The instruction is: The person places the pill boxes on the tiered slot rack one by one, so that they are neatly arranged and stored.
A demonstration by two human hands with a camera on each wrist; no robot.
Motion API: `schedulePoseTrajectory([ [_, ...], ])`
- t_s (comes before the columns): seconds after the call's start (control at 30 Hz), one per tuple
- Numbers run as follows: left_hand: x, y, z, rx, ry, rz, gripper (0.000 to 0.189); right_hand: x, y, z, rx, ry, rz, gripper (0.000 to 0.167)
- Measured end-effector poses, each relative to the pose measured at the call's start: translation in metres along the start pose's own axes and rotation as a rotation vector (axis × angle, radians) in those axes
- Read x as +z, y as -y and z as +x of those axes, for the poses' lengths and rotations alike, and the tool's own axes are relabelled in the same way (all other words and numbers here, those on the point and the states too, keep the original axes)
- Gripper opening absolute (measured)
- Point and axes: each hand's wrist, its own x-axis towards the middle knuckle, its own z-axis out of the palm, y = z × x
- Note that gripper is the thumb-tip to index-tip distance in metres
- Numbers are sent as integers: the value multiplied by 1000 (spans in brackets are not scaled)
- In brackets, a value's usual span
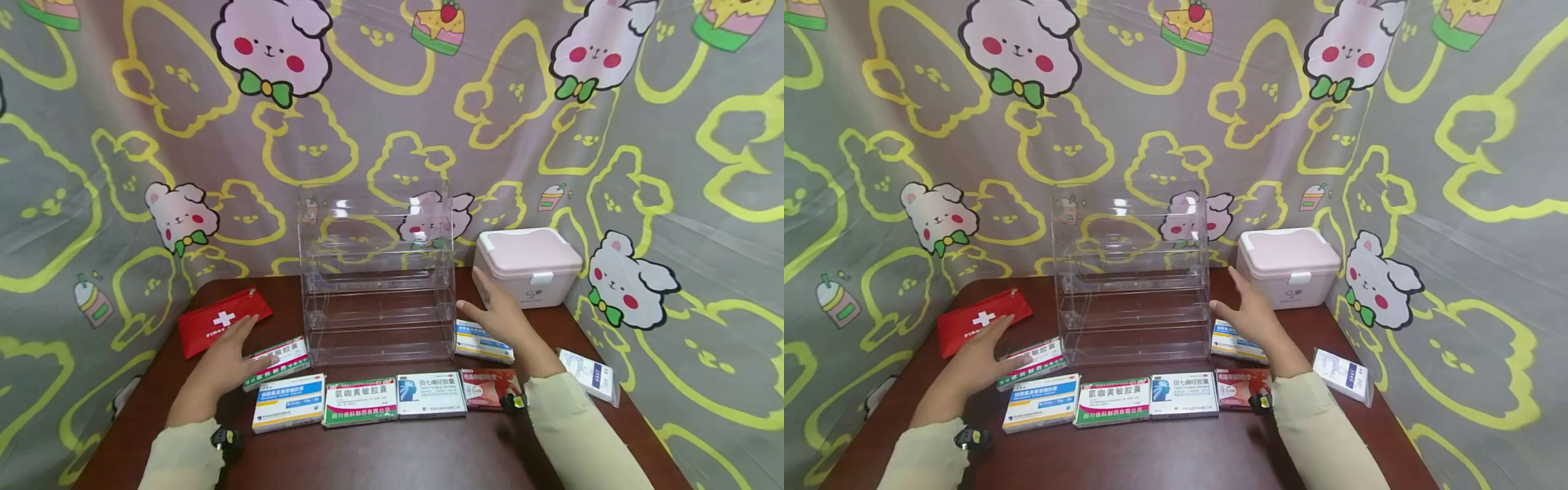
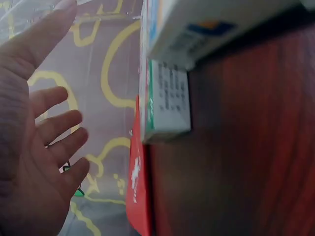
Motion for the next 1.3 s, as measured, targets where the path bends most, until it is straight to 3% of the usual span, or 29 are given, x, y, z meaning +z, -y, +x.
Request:
schedulePoseTrajectory([
  [0.13, 3, 11, -4, -12, 37, -23, 116, 13, 2, 8, 3, 43, 178, 95],
  [0.27, 5, 21, -8, -43, 81, -55, 113, 23, 3, 12, 3, 65, 258, 90],
  [0.5, 14, 40, -6, -87, 135, -128, 105, 34, 4, 13, 3, 9, 332, 76],
  [0.7, 18, 54, -5, -140, 184, -182, 106, 44, 4, 16, 18, -31, 475, 68],
  [0.8, 17, 57, -3, -137, 203, -193, 103, 46, 4, 18, 45, -49, 540, 64],
  [1.13, 19, 57, -2, -106, 207, -212, 93, 47, 9, 16, 123, -85, 553, 59],
  [1.3, 18, 55, -4, -113, 166, -241, 92, 52, 9, 14, 130, -92, 545, 58],
])
